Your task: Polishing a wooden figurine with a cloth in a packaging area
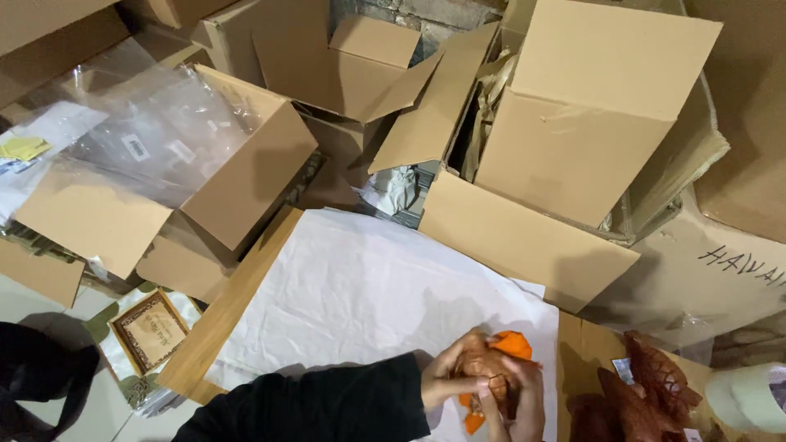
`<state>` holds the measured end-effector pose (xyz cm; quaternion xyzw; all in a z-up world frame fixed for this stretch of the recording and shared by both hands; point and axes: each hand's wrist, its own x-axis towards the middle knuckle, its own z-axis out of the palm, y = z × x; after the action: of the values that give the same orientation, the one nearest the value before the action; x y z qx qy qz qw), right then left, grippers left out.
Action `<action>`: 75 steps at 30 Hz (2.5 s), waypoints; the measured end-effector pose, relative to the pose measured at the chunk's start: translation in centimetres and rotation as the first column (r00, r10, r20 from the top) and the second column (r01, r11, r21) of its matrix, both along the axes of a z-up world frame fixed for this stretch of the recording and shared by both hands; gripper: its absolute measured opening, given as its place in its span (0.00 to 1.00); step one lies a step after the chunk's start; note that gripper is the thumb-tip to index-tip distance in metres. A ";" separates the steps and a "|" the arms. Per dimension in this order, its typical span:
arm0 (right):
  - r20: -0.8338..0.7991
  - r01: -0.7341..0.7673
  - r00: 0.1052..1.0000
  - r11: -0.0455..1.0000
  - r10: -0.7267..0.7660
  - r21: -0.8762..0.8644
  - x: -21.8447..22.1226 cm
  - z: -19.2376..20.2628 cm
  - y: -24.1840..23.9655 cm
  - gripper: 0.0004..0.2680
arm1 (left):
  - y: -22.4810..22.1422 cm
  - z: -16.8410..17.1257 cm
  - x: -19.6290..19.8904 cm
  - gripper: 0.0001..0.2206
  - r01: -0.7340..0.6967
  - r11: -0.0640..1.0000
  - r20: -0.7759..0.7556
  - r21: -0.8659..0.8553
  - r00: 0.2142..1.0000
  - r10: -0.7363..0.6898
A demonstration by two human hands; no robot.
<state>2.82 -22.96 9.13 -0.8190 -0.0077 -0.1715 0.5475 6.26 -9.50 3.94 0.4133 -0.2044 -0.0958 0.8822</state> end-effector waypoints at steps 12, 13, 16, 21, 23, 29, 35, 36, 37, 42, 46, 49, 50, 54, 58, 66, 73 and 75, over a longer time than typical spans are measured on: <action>-0.230 -0.101 0.965 0.988 0.125 0.115 4.0 -5.3 -5.6 0.17 | -0.3 -1.6 1.0 0.24 0.002 0.999 -0.249 -0.035 0.968 -0.010; -0.303 -0.242 0.895 0.927 0.327 0.287 3.8 -5.0 -5.4 0.20 | -0.3 -1.1 0.9 0.27 -0.048 0.998 -0.249 -0.029 0.968 0.039; -0.407 -0.175 0.841 0.890 0.357 0.420 3.4 -3.4 -4.1 0.19 | -0.1 -0.9 1.1 0.30 -0.079 0.997 -0.219 0.002 0.973 0.077; -0.378 0.463 0.864 0.820 -0.333 0.336 4.3 -6.3 -6.2 0.21 | -0.1 -2.2 1.9 0.24 -0.085 0.981 -0.367 0.176 0.919 0.145; -0.313 0.492 0.866 0.778 -0.390 0.391 4.2 -4.2 -5.9 0.25 | 0.1 -0.4 1.5 0.28 -0.075 0.989 -0.387 0.126 0.914 0.119; -0.177 -0.372 0.922 0.916 0.345 -0.151 2.2 -5.0 -2.6 0.21 | 0.0 -2.5 1.3 0.08 -0.280 0.928 0.047 0.245 0.960 0.277; 0.136 -0.077 0.983 0.951 0.123 -0.299 3.1 -5.2 -4.2 0.12 | -0.7 -0.7 0.5 0.22 -0.300 0.929 0.023 0.218 0.953 0.302; 0.134 -0.070 0.984 0.952 0.114 -0.299 3.0 -4.9 -4.0 0.12 | -0.8 -0.8 0.6 0.22 -0.292 0.931 0.021 0.219 0.955 0.295; 0.120 -0.057 0.988 0.955 0.096 -0.290 3.0 -4.7 -3.9 0.11 | -0.9 -1.0 0.6 0.22 -0.285 0.941 0.019 0.185 0.958 0.286; 0.122 0.048 0.992 0.977 -0.022 -0.208 3.4 -3.9 -4.1 0.13 | -0.8 -2.4 0.7 0.14 -0.257 0.940 -0.104 0.223 0.953 0.286; 0.179 0.191 0.965 0.981 -0.190 0.012 4.7 -1.8 -6.4 0.15 | -0.2 -2.1 0.9 0.15 -0.276 0.943 -0.117 0.186 0.947 0.300; 0.042 0.209 0.973 0.939 -0.229 0.274 5.0 -4.8 -8.4 0.15 | 0.3 -0.9 0.7 0.13 -0.247 0.953 -0.160 0.174 0.948 0.275; -0.058 0.198 0.980 0.917 -0.190 0.347 5.2 -5.9 -9.0 0.15 | 0.5 -0.4 0.8 0.14 -0.242 0.946 -0.170 0.218 0.945 0.281; -0.023 -0.305 0.933 0.825 0.358 0.475 3.9 -4.7 -4.3 0.17 | 0.3 -1.1 0.7 0.15 -0.245 0.938 -0.146 0.244 0.947 0.285; -0.138 -0.333 0.920 0.918 0.366 0.215 2.5 -1.8 -1.9 0.09 | 0.5 -0.3 0.9 0.15 -0.238 0.944 -0.065 0.229 0.964 0.259; -0.199 -0.185 0.949 0.943 0.244 0.278 2.6 -3.6 -2.8 0.11 | 0.2 0.6 0.4 0.16 -0.268 0.924 -0.088 0.273 0.949 0.302; 0.064 -0.079 0.996 0.981 0.069 0.177 3.7 -9.0 -5.6 0.19 | 0.2 -0.6 1.1 0.16 -0.230 0.934 -0.055 0.272 0.966 0.254; 0.167 -0.311 0.940 0.947 0.296 0.075 3.7 -4.7 -3.4 0.15 | 0.3 -0.2 1.0 0.19 -0.215 0.940 -0.039 0.265 0.972 0.233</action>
<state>6.51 -26.41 4.42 -0.7637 -0.1675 -0.1477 0.6057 7.25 -9.18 3.71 0.5418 -0.1106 -0.0350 0.8325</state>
